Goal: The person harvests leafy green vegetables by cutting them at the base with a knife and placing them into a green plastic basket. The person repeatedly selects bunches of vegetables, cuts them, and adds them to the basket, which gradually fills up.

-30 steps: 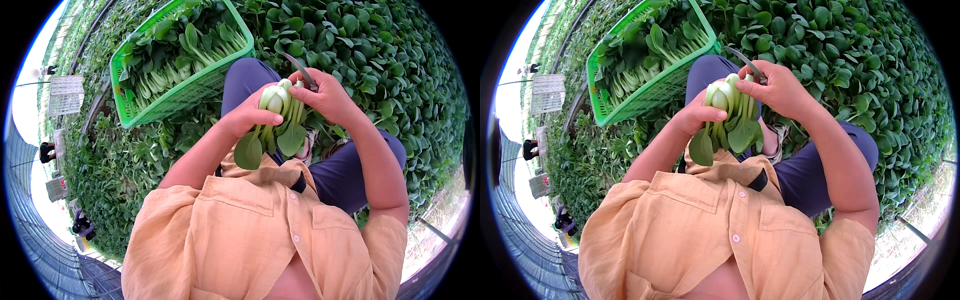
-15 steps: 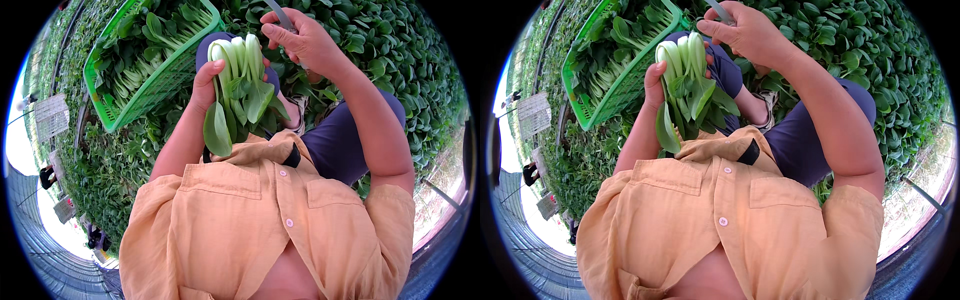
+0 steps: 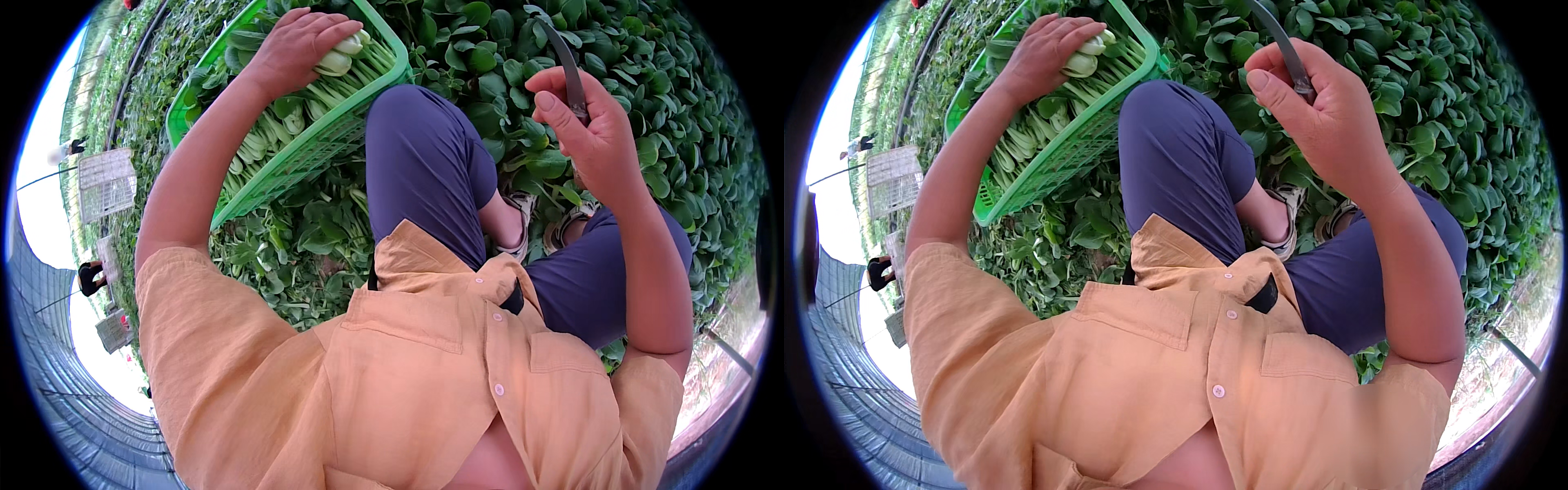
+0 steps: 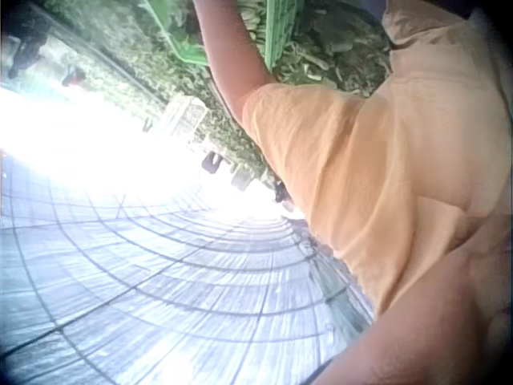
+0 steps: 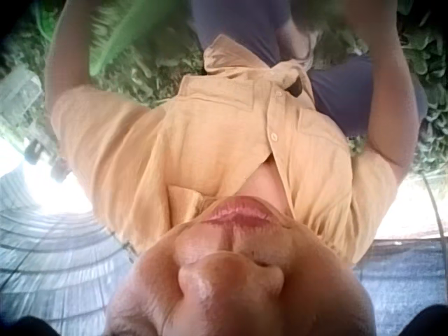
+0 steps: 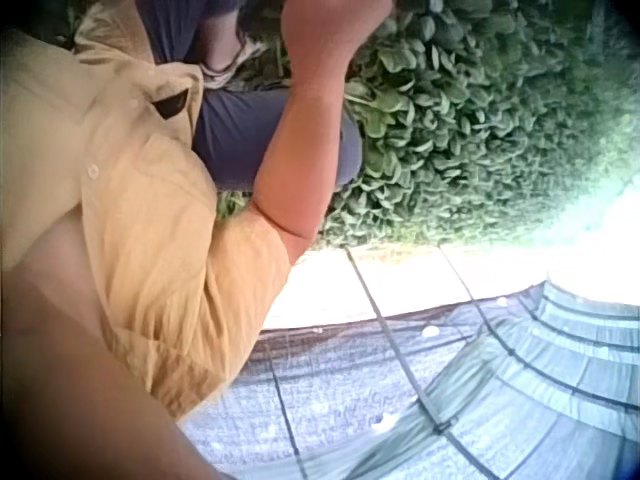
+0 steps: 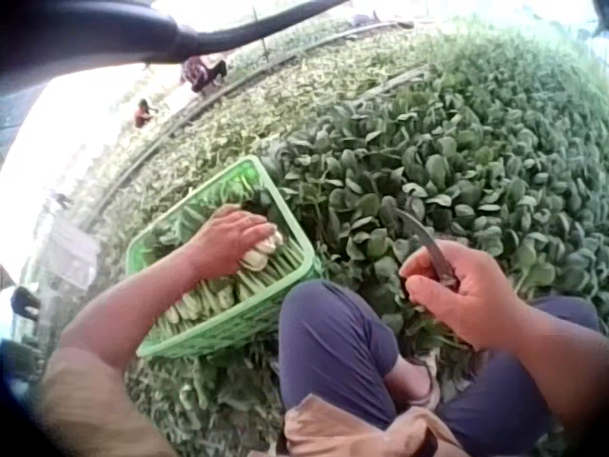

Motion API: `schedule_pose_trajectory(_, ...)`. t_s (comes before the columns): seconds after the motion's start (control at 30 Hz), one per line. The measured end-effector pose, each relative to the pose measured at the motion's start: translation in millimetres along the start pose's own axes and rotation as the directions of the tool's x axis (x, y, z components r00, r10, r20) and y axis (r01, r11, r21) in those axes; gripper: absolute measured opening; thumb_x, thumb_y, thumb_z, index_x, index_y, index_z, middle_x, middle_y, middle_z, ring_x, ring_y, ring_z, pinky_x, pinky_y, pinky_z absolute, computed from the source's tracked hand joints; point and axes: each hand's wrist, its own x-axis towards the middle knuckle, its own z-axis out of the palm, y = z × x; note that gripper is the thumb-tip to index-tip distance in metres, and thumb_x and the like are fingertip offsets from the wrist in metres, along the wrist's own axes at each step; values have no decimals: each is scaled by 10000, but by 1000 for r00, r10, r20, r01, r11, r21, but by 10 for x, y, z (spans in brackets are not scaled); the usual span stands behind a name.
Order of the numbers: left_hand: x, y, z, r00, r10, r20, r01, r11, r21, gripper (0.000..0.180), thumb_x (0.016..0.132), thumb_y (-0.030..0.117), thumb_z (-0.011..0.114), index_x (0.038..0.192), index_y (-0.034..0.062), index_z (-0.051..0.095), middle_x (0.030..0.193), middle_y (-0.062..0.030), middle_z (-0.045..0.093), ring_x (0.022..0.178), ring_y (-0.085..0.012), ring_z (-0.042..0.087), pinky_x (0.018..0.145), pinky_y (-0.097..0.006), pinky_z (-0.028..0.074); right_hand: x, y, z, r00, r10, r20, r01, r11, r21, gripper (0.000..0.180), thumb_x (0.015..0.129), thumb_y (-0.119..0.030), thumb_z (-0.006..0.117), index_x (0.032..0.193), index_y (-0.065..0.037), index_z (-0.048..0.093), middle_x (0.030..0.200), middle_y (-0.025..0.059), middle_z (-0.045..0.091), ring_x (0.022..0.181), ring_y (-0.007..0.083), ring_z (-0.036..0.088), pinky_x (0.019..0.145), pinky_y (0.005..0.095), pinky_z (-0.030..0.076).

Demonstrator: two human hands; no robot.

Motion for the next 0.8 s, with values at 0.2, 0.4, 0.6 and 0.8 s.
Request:
schedule_pose_trajectory(0.2, 228, 9, 971, 919, 343, 192, -312, 934, -173, 627, 700, 16, 648, 1297, 119, 486, 1264, -74, 547, 1206, -248, 505, 1046, -392, 342, -89, 119, -81, 995, 59, -74, -66, 994, -88, 217, 947, -224, 645, 1068, -44, 637, 824, -47, 576, 729, 42, 486, 666, 205, 404)
schedule_pose_trajectory(0.4, 255, 2, 1380, 877, 456, 152, -438, 889, -134, 591, 667, 102, 682, 1230, 80, 503, 1230, -105, 535, 1191, -288, 496, 1050, -422, 347, -165, 353, -197, 984, 77, -162, -112, 969, -219, 195, 948, -193, 635, 1062, -35, 633, 802, -46, 570, 695, 40, 451, 634, 205, 375)
schedule_pose_trajectory(0.6, 462, -19, 1542, 849, 496, 182, -468, 866, -178, 644, 603, 127, 731, 1208, 79, 516, 1221, -118, 534, 1207, -299, 486, 1074, -439, 336, -66, 462, -240, 978, 78, -196, -133, 948, -288, 180, 944, -179, 631, 1044, -30, 629, 785, -40, 575, 691, 44, 455, 623, 207, 381)
schedule_pose_trajectory(0.8, 370, -35, 1315, 851, 471, 232, -453, 882, -132, 622, 700, 126, 679, 1291, 92, 489, 1382, -116, 471, 1358, -266, 382, 1176, -460, 230, 85, 430, -85, 991, -29, -131, -7, 964, -267, 168, 937, -161, 635, 1037, -27, 626, 797, -24, 593, 691, 48, 475, 615, 215, 400)
